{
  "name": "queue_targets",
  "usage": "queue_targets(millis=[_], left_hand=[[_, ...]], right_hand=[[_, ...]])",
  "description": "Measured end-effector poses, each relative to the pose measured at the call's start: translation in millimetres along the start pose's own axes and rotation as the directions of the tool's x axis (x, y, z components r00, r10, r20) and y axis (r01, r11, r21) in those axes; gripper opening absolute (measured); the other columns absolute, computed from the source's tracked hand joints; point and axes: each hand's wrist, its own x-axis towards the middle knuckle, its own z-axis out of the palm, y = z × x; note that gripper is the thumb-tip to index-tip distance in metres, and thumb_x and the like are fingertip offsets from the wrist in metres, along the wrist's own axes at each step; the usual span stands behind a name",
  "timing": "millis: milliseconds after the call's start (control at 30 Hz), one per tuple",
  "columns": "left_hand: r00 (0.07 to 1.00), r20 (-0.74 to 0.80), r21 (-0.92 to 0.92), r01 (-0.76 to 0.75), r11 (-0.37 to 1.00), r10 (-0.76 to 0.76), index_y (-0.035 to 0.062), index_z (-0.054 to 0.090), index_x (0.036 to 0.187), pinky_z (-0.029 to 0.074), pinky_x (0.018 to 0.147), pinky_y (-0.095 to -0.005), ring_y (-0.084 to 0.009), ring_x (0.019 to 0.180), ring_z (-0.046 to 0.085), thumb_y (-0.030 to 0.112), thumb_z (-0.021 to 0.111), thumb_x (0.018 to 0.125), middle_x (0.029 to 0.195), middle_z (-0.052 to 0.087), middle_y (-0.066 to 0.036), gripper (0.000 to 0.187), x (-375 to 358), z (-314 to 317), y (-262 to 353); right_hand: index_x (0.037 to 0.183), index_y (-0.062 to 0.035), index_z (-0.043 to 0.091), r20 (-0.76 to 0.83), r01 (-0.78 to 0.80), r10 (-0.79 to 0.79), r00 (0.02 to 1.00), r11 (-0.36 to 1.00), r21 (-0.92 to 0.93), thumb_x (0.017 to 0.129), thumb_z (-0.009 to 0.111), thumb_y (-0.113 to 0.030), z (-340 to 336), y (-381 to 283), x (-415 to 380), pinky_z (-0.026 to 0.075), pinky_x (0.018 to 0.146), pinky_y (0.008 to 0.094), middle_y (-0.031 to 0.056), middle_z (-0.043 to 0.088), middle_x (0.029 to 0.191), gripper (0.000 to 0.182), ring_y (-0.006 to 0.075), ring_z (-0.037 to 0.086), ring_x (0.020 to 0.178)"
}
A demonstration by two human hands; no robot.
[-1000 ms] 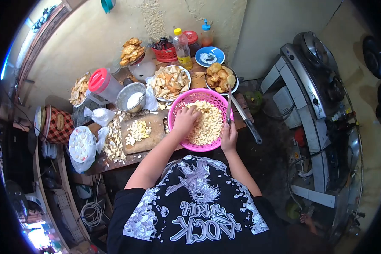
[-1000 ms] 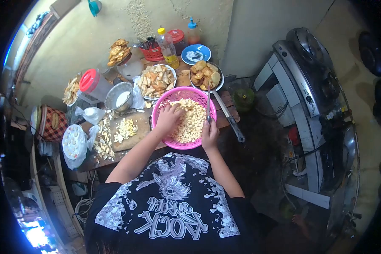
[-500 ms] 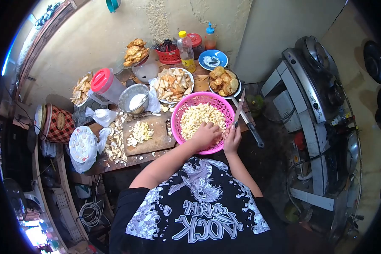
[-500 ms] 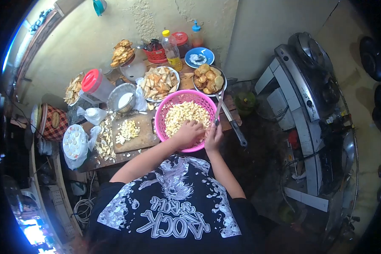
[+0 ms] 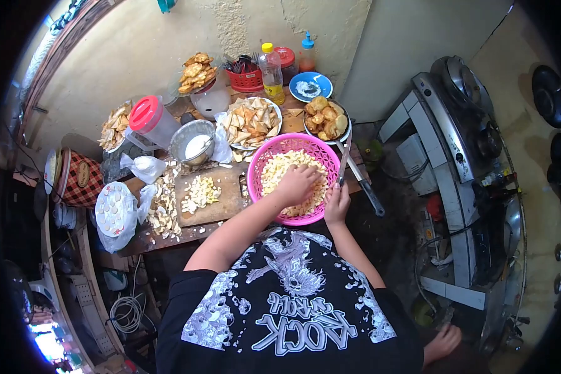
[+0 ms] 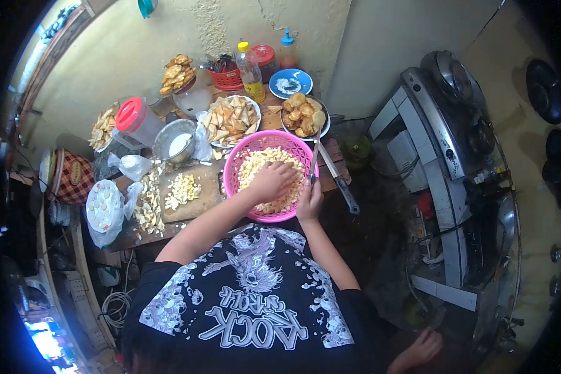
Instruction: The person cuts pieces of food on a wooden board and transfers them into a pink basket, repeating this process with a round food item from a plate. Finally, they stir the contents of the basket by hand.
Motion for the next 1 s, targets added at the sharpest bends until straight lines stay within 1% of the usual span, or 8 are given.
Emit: queue_targets(millis=[133, 233, 400, 500, 600, 700, 900, 1000], left_hand=[[0.983, -0.14, 0.126, -0.101, 0.987, 0.119, 0.0117, 0.058, 0.112, 0.041, 0.089, -0.0418, -0.0234, 0.11, 0.049, 0.031, 0.061, 0.077, 0.111, 0.055, -0.004, 0.04, -3.8, 25.7, 16.8], [0.954, 0.298, 0.071, -0.034, 0.997, 0.012, 0.0142, 0.058, 0.114, 0.041, 0.091, -0.0431, -0.0236, 0.115, 0.048, 0.033, 0.057, 0.081, 0.12, 0.054, -0.004, 0.038, -12.8, 10.7, 15.6], [0.934, 0.352, 0.053, -0.08, 0.995, 0.056, 0.0151, 0.064, 0.095, 0.041, 0.086, -0.0391, -0.0209, 0.106, 0.051, 0.032, 0.056, 0.082, 0.099, 0.061, -0.004, 0.023, -41.5, -10.9, 3.1], [0.703, 0.708, -0.025, 0.115, 0.993, -0.063, 0.0142, 0.065, 0.102, 0.04, 0.09, -0.0428, -0.0227, 0.113, 0.05, 0.033, 0.056, 0.083, 0.104, 0.062, -0.005, 0.028, -17.6, -40.3, 2.6], [0.882, 0.443, -0.362, 0.34, 0.868, -0.161, 0.0134, 0.06, 0.116, 0.038, 0.096, -0.0473, -0.0269, 0.122, 0.046, 0.034, 0.058, 0.083, 0.117, 0.059, -0.009, 0.039, -5.5, -13.9, -23.5], [0.973, -0.038, -0.051, 0.225, 0.973, -0.227, 0.013, 0.052, 0.129, 0.035, 0.101, -0.0494, -0.0303, 0.126, 0.043, 0.033, 0.059, 0.082, 0.128, 0.053, -0.013, 0.051, 13.2, -11.2, -32.3], [0.923, 0.173, -0.064, 0.358, 0.931, -0.343, 0.0078, 0.053, 0.125, 0.034, 0.1, -0.0468, -0.0298, 0.12, 0.047, 0.037, 0.055, 0.082, 0.127, 0.053, -0.012, 0.052, -3.9, 0.2, -27.7], [0.968, 0.136, -0.107, 0.227, 0.968, -0.212, 0.0095, 0.06, 0.116, 0.034, 0.099, -0.0472, -0.0288, 0.116, 0.049, 0.037, 0.058, 0.08, 0.119, 0.057, -0.012, 0.045, -29.6, 7.4, -6.6]], right_hand=[[0.092, -0.0064, 0.046, -0.017, -0.004, 0.003, 1.0, 0.999, -0.046, 0.102, 0.039, -0.021, 2.2, -3.3, -0.1, 0.026, 0.044, 0.0179, -0.0063, 0.038, 0.063, 0.019, 0.0008, 0.033, 0.05], [0.092, -0.0058, 0.047, -0.08, 0.036, -0.048, 0.996, 0.988, -0.152, 0.101, 0.039, -0.021, 3.1, 1.1, 0.7, 0.026, 0.044, 0.0184, -0.006, 0.039, 0.063, 0.02, 0.0009, 0.034, 0.05], [0.092, -0.0058, 0.046, -0.069, 0.055, -0.064, 0.996, 0.99, -0.126, 0.101, 0.04, -0.022, 3.9, -2.2, -2.3, 0.026, 0.044, 0.0182, -0.0061, 0.039, 0.063, 0.02, 0.0012, 0.034, 0.051], [0.094, -0.0057, 0.047, -0.057, 0.036, -0.04, 0.998, 0.997, -0.075, 0.101, 0.039, -0.022, 3.8, 0.1, -3.9, 0.026, 0.045, 0.0177, -0.0061, 0.038, 0.064, 0.019, 0.0013, 0.033, 0.051], [0.096, -0.0057, 0.046, -0.019, 0.015, -0.015, 1.0, 1.0, -0.008, 0.101, 0.039, -0.022, 1.3, 1.5, -2.2, 0.027, 0.044, 0.0173, -0.0061, 0.037, 0.064, 0.018, 0.0013, 0.033, 0.051], [0.097, -0.0049, 0.047, 0.016, 0.019, -0.019, 1.0, 0.999, -0.031, 0.101, 0.039, -0.021, 1.5, -0.3, -1.5, 0.027, 0.045, 0.0177, -0.0057, 0.037, 0.064, 0.019, 0.0017, 0.033, 0.052], [0.092, -0.0031, 0.048, -0.026, 0.174, -0.187, 0.982, 0.95, -0.261, 0.1, 0.042, -0.021, 0.1, 16.3, -5.7, 0.029, 0.047, 0.0209, -0.0037, 0.041, 0.064, 0.02, 0.0045, 0.038, 0.053], [0.098, 0.003, 0.053, 0.02, 0.191, -0.203, 0.979, 0.878, -0.439, 0.096, 0.046, -0.019, -0.2, 9.2, -4.1, 0.045, 0.055, 0.0393, 0.0166, 0.057, 0.07, 0.023, 0.0333, 0.06, 0.062]])
